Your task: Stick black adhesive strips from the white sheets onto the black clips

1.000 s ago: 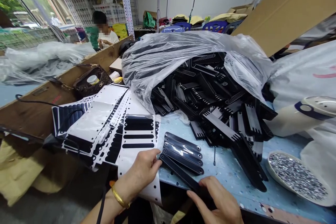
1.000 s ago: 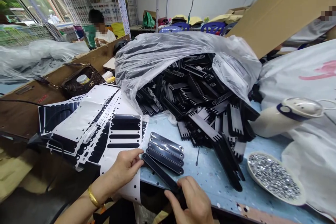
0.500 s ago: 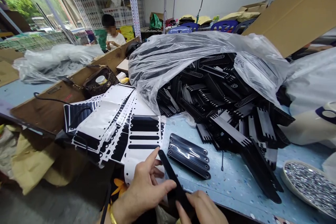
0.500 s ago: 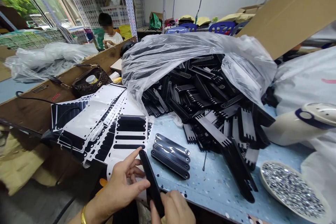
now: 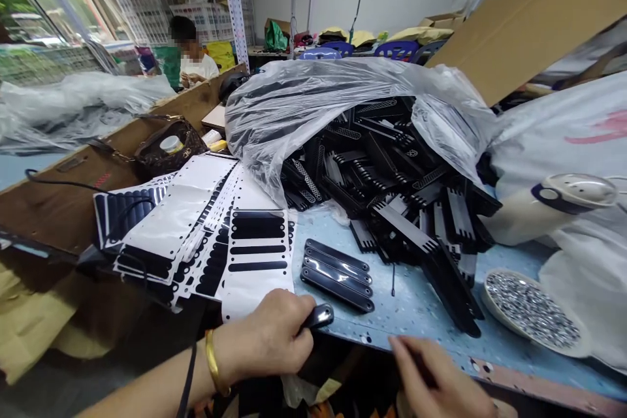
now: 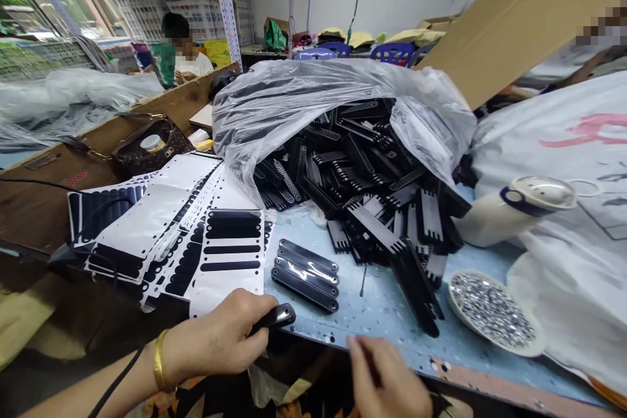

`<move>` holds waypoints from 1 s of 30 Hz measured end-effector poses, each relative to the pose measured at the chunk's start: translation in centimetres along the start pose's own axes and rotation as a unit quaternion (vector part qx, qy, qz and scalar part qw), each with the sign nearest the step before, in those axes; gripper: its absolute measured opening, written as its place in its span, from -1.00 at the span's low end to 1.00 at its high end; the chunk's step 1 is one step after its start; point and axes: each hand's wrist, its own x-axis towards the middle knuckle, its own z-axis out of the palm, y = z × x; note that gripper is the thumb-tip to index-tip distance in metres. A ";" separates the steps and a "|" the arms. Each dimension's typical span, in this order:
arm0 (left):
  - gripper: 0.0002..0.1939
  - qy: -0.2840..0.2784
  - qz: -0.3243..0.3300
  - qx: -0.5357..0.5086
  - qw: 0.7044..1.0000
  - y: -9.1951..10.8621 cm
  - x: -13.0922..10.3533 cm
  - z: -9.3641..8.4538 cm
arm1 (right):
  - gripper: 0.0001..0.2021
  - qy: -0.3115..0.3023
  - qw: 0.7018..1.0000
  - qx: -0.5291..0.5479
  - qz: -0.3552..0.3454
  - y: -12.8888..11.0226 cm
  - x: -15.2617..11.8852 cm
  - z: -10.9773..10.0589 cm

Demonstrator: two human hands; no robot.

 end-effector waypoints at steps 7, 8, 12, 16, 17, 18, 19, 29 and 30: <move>-0.91 -0.075 0.158 0.268 0.947 0.8 3.7 0.0 | -0.46 -0.029 0.996 -0.090 0.008 5.7 5.1 0.9; -0.92 -0.079 0.165 0.271 0.945 0.9 4.0 0.1 | -0.45 -0.032 0.993 -0.112 0.015 5.8 5.3 1.5; -0.96 -0.067 0.177 0.225 0.956 0.2 4.6 -0.1 | -0.57 -0.072 0.976 -0.201 0.034 6.5 5.7 2.8; -0.93 -0.047 0.160 0.180 0.969 -0.7 4.5 -0.3 | -0.74 -0.101 0.970 -0.221 0.022 6.9 5.8 2.4; -0.93 -0.046 0.155 0.176 0.971 -0.8 4.4 -0.2 | -0.75 -0.103 0.969 -0.222 0.014 6.9 5.7 2.1; -0.93 -0.047 0.151 0.175 0.972 -0.9 4.4 -0.1 | -0.75 -0.106 0.969 -0.224 0.002 6.9 5.7 1.8; -0.94 -0.048 0.147 0.177 0.972 -0.9 4.4 0.1 | -0.75 -0.107 0.968 -0.227 -0.014 6.8 5.6 1.6; -0.89 0.025 0.138 0.161 0.977 -1.1 5.1 2.1 | -0.67 -0.067 0.971 -0.214 -0.084 5.6 6.4 1.8; -0.88 0.032 0.141 0.147 0.979 -1.1 5.0 2.1 | -0.68 -0.062 0.975 -0.198 -0.082 5.2 6.3 1.1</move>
